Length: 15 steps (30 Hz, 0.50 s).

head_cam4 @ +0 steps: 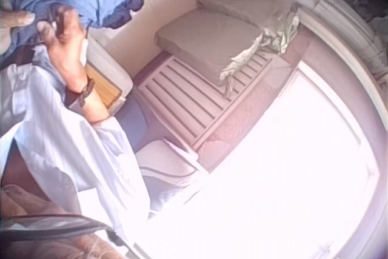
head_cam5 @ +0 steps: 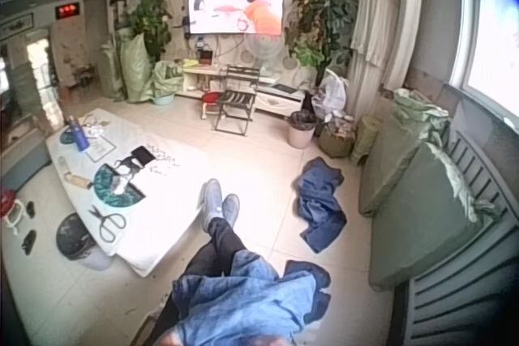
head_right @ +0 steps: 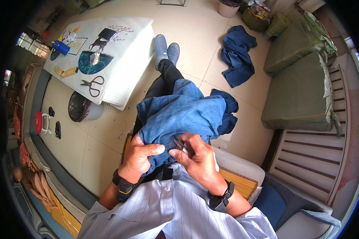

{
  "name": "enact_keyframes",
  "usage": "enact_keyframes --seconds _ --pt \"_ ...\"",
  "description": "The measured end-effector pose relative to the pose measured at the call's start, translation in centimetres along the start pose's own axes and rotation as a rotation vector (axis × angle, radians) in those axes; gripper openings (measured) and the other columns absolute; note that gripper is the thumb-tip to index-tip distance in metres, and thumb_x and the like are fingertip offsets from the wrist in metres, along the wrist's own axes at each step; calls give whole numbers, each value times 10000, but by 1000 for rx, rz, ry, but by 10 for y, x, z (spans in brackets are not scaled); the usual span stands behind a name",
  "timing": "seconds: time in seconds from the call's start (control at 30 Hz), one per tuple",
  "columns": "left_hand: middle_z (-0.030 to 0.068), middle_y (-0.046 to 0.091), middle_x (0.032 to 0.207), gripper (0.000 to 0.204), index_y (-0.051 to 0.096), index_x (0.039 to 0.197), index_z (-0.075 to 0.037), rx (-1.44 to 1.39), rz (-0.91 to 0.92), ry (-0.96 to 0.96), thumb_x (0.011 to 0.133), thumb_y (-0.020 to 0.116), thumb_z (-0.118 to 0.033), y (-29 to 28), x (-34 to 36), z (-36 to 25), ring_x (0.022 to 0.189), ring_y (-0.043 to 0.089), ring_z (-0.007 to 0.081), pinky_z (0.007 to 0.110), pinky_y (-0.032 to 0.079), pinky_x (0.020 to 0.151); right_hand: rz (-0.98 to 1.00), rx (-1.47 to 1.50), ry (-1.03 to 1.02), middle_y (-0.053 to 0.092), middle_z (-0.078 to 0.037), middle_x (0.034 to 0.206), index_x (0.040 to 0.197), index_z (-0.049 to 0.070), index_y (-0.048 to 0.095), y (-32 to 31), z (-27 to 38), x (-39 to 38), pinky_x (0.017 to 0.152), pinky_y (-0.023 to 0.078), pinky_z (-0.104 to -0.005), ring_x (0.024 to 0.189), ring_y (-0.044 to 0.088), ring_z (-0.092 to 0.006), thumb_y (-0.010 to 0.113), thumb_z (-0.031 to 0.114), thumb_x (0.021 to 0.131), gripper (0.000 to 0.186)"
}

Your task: The person sits on the floor and uses small scissors to trim loose threads and seams on a pair of blue denim shorts. They repeatedly reposition the fabric, pull at threads, and snip small sections along the waistband and leg edges.

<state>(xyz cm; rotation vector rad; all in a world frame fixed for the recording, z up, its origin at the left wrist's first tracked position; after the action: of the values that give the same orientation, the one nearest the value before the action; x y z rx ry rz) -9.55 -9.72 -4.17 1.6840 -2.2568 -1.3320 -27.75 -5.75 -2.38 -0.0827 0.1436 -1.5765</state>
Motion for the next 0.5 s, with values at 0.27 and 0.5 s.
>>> enact_keyframes --seconds 0.27,0.5 --pt "111 717 1344 651 599 1449 45 85 -51 54 829 786 -23 -14 1 -8 1207 693 233 379 520 1101 -160 311 88 678 -22 917 1098 -2 676 -40 -5 2 731 487 -247 810 603 -86 637 -130 917 225" --pt "90 736 1267 467 641 1377 50 356 -46 166 924 735 -16 -52 27 -40 1133 701 178 346 542 1050 -462 48 301 582 57 741 1063 60 691 -143 -80 -20 498 297 -209 580 420 -8 716 52 977 90"
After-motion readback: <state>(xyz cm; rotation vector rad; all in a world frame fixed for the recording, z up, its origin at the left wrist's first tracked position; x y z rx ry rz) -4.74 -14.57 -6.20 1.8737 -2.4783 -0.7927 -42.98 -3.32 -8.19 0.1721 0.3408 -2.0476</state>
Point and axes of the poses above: each hand's wrist, its own x-axis towards the middle knuckle, its own y-axis out of the palm, z = x × y, the point moved 6 cm from there along x, towards the middle knuckle
